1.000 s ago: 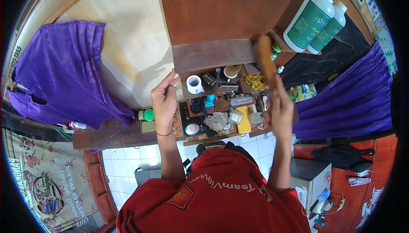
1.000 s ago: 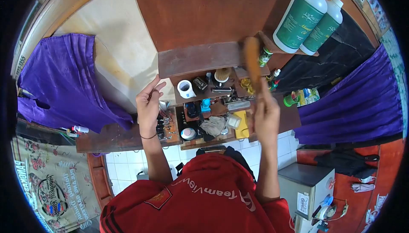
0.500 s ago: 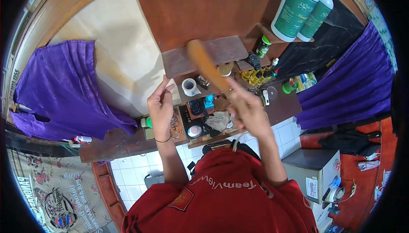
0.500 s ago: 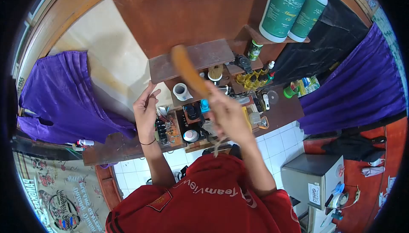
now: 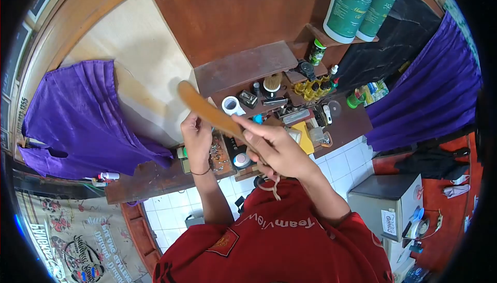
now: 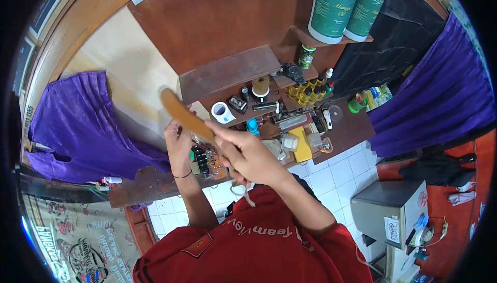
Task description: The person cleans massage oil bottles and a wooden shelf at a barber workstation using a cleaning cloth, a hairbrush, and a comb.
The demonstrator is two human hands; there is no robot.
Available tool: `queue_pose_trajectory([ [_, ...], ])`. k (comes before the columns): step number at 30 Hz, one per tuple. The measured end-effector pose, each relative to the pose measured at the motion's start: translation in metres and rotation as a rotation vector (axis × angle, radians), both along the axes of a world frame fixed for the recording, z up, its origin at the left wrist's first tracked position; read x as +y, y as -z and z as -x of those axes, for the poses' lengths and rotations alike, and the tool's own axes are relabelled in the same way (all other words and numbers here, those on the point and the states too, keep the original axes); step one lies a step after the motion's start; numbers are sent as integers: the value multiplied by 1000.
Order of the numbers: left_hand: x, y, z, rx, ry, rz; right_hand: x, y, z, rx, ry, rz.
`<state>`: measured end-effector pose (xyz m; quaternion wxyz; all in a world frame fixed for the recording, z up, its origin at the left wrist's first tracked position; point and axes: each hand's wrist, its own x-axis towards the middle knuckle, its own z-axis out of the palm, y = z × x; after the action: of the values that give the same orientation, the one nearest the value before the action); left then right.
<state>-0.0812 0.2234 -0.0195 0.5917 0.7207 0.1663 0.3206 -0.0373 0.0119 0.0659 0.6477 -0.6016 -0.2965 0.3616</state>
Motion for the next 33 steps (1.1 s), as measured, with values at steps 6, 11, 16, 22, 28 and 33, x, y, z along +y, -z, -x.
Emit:
queue_pose_trajectory([
  [6,-6,-12,-1,78,-103,-97,-41,14,-31,-196,467,210],
  [11,-10,-26,-23,-60,-233,-431,-69,11,-40,-163,761,61],
  [16,-7,-22,-30,-1,-251,-449,-22,19,-11,-113,336,120],
  [22,-7,-36,-24,35,-269,-215,-25,2,-14,-144,223,49],
  [28,-9,-27,-27,-77,-203,-6,-36,30,-48,-278,169,152],
  [33,-5,-25,-21,-235,-72,240,-25,6,-61,-499,156,162],
])
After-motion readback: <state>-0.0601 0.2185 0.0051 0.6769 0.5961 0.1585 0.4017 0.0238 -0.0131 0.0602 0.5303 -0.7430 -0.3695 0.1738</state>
